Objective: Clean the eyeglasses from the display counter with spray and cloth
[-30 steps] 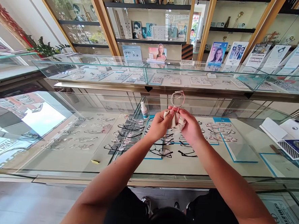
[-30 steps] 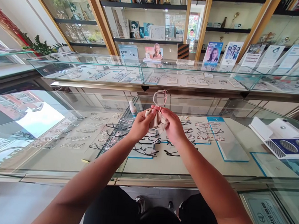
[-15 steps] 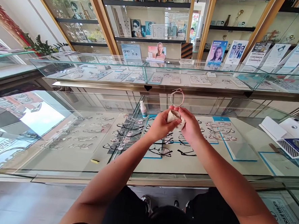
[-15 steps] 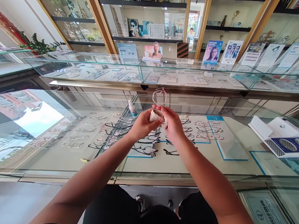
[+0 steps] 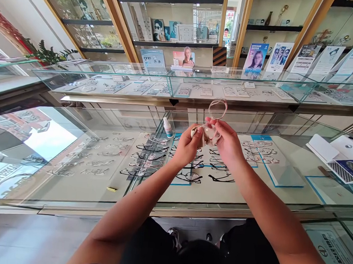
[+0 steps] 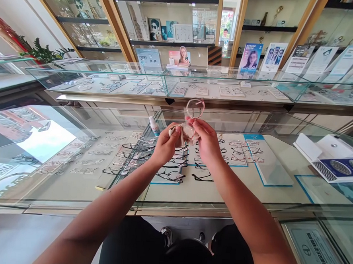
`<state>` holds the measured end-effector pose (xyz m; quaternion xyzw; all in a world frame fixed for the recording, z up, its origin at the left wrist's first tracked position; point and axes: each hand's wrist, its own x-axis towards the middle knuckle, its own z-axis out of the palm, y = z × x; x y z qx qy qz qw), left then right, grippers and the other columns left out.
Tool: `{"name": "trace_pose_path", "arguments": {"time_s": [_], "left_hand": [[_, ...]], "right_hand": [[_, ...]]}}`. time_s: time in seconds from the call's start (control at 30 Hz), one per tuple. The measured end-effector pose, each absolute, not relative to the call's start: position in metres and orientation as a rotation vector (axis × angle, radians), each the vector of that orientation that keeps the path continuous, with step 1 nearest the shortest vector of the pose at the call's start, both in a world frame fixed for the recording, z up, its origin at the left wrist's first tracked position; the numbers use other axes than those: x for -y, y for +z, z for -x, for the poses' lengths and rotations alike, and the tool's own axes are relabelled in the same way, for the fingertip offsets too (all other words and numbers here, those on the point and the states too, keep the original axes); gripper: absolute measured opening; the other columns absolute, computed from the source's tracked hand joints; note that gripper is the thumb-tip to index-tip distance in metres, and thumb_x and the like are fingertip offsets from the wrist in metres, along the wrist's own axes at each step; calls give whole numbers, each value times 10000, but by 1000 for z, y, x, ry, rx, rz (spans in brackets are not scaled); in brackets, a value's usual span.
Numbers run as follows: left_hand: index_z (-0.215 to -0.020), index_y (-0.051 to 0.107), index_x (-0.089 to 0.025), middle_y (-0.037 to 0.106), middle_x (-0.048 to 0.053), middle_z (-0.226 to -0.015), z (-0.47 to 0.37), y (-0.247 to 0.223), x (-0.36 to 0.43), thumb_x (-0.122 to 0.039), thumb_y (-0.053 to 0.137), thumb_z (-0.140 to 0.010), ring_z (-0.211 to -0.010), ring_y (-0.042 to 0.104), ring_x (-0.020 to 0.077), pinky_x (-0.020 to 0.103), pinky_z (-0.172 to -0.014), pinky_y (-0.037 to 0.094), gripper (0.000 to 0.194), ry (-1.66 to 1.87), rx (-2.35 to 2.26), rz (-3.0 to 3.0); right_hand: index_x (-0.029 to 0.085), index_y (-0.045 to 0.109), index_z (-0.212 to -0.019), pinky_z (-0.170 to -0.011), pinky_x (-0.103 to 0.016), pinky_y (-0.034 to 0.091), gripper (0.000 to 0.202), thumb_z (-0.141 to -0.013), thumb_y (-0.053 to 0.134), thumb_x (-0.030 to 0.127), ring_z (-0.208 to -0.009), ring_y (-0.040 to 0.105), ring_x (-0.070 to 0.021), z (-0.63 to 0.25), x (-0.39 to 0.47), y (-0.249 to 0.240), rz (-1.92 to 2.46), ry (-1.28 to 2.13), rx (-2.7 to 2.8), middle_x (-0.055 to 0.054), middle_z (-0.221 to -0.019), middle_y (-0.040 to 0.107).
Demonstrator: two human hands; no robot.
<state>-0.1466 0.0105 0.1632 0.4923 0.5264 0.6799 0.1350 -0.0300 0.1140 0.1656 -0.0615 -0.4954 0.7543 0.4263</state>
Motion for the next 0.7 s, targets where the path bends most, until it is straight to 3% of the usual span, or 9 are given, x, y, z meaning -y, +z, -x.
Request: {"name": "trace_pose_path", "arguments": {"time_s": [0.13, 0.27, 0.33, 0.4, 0.47, 0.57, 0.7], "left_hand": [[-869, 674, -227, 577, 2, -741, 153, 162, -13, -790, 698, -982, -676, 526, 148, 281, -637, 498, 574, 2086, -1490, -1255], [-1014, 712, -218, 771, 83, -1096, 163, 159, -16, -698, 817, -927, -881, 747, 185, 334, -804, 629, 499, 2175, -1498, -1138], [-1002, 657, -216, 781, 84, -1104, 167, 158, -16, -641, 881, -875, -904, 787, 200, 350, -814, 651, 497, 2184, -1505, -1088], [-942, 565, -234, 738, 25, -911, 170, 157, -16, -590, 873, -878, -776, 759, 183, 318, -698, 620, 475, 2170, -1566, -1068], [-891, 485, -255, 612, -41, -746, 172, 160, -14, -530, 830, -908, -623, 631, 141, 277, -587, 516, 441, 2178, -1682, -1143], [-873, 500, -254, 499, -54, -714, 171, 175, -12, -457, 792, -923, -609, 456, 122, 279, -587, 401, 359, 2139, -1849, -1446], [-855, 572, -234, 479, -34, -684, 167, 220, -12, -508, 594, -1053, -622, 396, 139, 305, -597, 331, 338, 1777, -1791, -1784]], "right_hand": [[377, 860, -994, -1111, -454, 557, 210, -854, 903, 527, -1372, 702, -256, 26, -138, 164, 194, 1788, 1157, 29, -1373, 830], [379, 833, -1056, -1186, -481, 493, 255, -870, 877, 548, -1486, 625, -260, 19, -150, 166, 288, 1712, 1140, 44, -1457, 794], [370, 814, -1053, -1204, -494, 482, 257, -885, 858, 559, -1460, 644, -260, 17, -151, 168, 283, 1696, 1158, 34, -1433, 805], [354, 795, -1032, -1197, -494, 491, 247, -904, 837, 561, -1394, 690, -258, 15, -151, 171, 245, 1679, 1193, 9, -1347, 835], [344, 780, -1004, -1172, -477, 510, 233, -912, 823, 554, -1334, 725, -250, 15, -151, 174, 209, 1655, 1223, -6, -1243, 852], [340, 770, -953, -1117, -439, 542, 229, -897, 825, 555, -1263, 749, -233, 17, -152, 177, 185, 1628, 1230, -2, -1132, 848], [331, 767, -892, -1080, -399, 556, 247, -861, 846, 563, -1177, 760, -221, 18, -154, 178, 175, 1622, 1228, 5, -1053, 826]]}}
